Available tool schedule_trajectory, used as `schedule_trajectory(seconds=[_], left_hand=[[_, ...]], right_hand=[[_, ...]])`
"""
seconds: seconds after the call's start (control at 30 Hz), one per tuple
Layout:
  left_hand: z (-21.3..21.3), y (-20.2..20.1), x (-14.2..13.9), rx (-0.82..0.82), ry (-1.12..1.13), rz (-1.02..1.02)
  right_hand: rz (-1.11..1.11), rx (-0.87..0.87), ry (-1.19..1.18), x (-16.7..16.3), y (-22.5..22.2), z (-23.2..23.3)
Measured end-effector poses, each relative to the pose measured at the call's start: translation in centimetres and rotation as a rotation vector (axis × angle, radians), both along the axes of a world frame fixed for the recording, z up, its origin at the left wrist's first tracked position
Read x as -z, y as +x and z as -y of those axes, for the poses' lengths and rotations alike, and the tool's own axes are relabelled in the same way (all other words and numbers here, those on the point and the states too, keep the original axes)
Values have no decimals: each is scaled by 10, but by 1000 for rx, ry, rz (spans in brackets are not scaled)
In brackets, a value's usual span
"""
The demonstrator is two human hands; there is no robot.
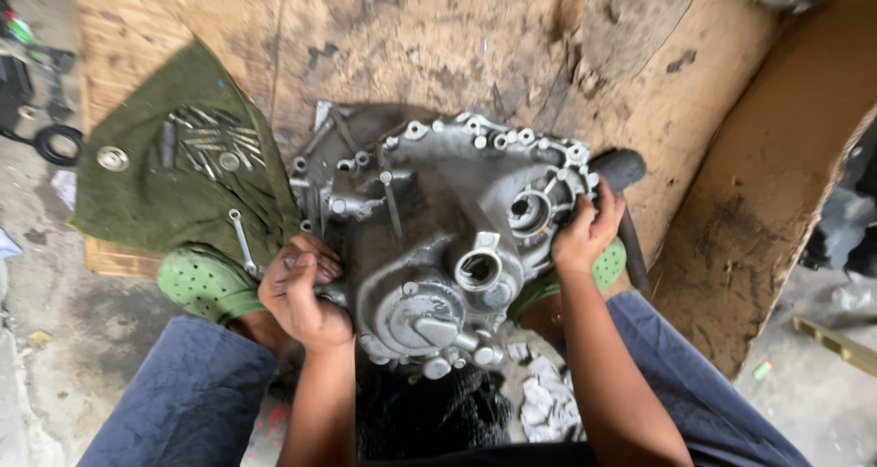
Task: The person aligns and joins two engine casing halves, then uses a rubber mallet to tap the casing into place. The person then picks up a small metal ring and places it into a hole in the engine casing.
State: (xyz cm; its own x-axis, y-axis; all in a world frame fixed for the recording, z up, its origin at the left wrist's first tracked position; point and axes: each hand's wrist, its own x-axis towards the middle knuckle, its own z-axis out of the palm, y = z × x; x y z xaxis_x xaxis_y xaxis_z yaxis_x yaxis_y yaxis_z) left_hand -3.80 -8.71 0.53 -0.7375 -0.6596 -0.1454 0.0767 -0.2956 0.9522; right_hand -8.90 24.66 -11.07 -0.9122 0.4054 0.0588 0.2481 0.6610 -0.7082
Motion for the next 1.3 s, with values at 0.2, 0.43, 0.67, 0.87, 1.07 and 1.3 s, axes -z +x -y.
schedule_trajectory(seconds=[0.2,0.43,0.67,0.87,1.07,1.3], left_hand=[[6,-9,9,-8,-20,47],[15,-19,38,-39,-121,43],[26,-27,62,-26,-218,50],[28,-28,60,-23,-172,52],[28,-30,58,-56,-98,15],[31,-21,56,-1,-267,108]], right_hand=[[-37,-3,30,-6,-12,3],[-58,28,7,-21,-18,10],[-78,14,32,-39,-19,18],[-53,8,34,-46,-22,14],[-81,5,154,-40,-19,11],[-118,-28,-47,-31,-23,1]])
